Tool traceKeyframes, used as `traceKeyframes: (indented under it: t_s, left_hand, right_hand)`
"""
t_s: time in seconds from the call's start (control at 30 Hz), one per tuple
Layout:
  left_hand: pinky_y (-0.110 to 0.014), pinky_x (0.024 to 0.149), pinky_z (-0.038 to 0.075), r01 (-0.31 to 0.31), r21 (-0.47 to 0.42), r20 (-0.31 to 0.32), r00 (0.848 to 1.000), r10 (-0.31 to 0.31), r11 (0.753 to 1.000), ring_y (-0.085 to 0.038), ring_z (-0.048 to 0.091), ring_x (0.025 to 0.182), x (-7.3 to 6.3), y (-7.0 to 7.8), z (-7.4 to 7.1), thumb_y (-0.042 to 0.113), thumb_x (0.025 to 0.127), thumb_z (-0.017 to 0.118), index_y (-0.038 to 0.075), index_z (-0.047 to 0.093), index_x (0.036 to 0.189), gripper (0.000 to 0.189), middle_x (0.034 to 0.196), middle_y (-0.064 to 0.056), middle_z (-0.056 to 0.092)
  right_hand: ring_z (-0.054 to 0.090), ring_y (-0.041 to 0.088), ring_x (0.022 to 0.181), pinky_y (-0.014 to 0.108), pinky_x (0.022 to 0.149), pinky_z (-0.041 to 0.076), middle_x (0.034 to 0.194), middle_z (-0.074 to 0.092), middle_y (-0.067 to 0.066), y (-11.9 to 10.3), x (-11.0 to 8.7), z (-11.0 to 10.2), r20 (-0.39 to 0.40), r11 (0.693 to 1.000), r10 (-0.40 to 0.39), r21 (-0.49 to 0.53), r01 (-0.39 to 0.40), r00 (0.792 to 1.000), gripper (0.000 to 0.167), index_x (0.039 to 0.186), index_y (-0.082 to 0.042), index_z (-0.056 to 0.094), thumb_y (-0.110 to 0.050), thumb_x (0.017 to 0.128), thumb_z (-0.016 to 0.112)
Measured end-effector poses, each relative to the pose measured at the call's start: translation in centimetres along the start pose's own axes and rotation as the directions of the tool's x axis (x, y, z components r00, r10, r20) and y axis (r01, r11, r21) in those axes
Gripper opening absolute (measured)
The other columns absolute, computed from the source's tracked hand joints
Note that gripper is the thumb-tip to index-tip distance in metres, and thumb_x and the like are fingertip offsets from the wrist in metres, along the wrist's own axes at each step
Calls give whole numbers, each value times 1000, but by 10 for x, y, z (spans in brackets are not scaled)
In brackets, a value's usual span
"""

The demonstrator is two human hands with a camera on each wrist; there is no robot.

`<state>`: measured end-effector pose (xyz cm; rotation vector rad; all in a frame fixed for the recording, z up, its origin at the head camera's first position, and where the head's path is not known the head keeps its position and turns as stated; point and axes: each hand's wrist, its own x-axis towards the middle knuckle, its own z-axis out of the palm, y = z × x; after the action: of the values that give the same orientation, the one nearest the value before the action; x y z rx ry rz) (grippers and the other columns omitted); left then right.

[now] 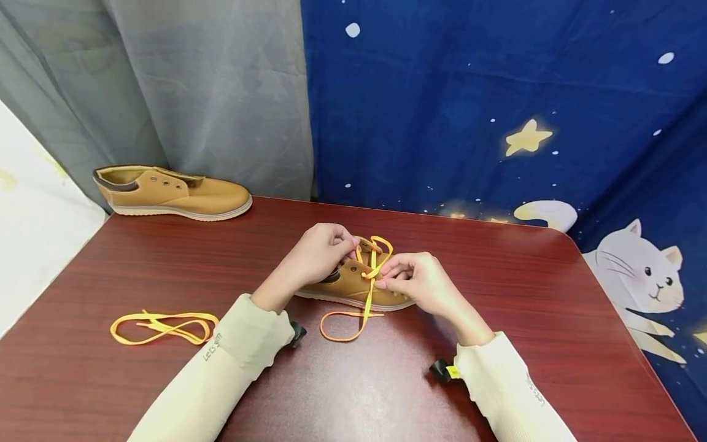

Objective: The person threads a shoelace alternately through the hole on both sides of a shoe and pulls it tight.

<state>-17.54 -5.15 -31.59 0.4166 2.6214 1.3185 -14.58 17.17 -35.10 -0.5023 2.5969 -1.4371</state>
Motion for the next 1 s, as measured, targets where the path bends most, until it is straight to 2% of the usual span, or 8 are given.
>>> traceKeyframes:
  t_s: [0.23,0.47,0.67,0.83,1.0]
  left_hand:
    - [-22,66,52,-15,-116,-95,995,4,993,-11,68,71,0,-1,-11,25,104,56,4,69,95,27,77,-6,74]
    - [-25,67,56,-49,-163,-163,986,22,985,-8,67,69,0,-4,-27,22,104,56,1,70,99,26,83,-11,74]
    - [-20,66,57,-46,-227,-225,974,-7,973,-8,69,70,1,-4,-37,22,105,55,-1,69,102,26,87,-15,75]
    - [-21,65,58,-70,-287,-293,956,-17,955,-6,69,69,1,-6,-43,19,104,55,-3,68,102,26,82,-11,74]
    - [-20,66,58,-114,-335,-343,939,-8,935,-1,68,67,1,-9,-53,18,104,55,-6,66,103,27,76,1,72]
  right_hand:
    - [63,7,62,23,56,54,80,76,10,1,1,1,-8,1000,-4,16,4,1000,10,88,-6,76,-9,82,82]
    - [61,7,60,21,55,51,80,76,10,2,2,1,2,999,31,35,-31,1000,11,89,-5,76,-9,81,83]
    - [48,3,52,19,48,37,81,76,10,4,3,0,7,998,52,42,-52,999,14,90,-5,76,-13,81,84]
    - [50,3,52,18,50,40,79,75,10,5,2,0,5,997,50,61,-50,999,12,88,-5,76,-10,81,84]
    - [52,4,53,19,50,42,80,75,11,5,3,1,5,996,54,70,-54,999,14,89,-3,75,-11,81,84]
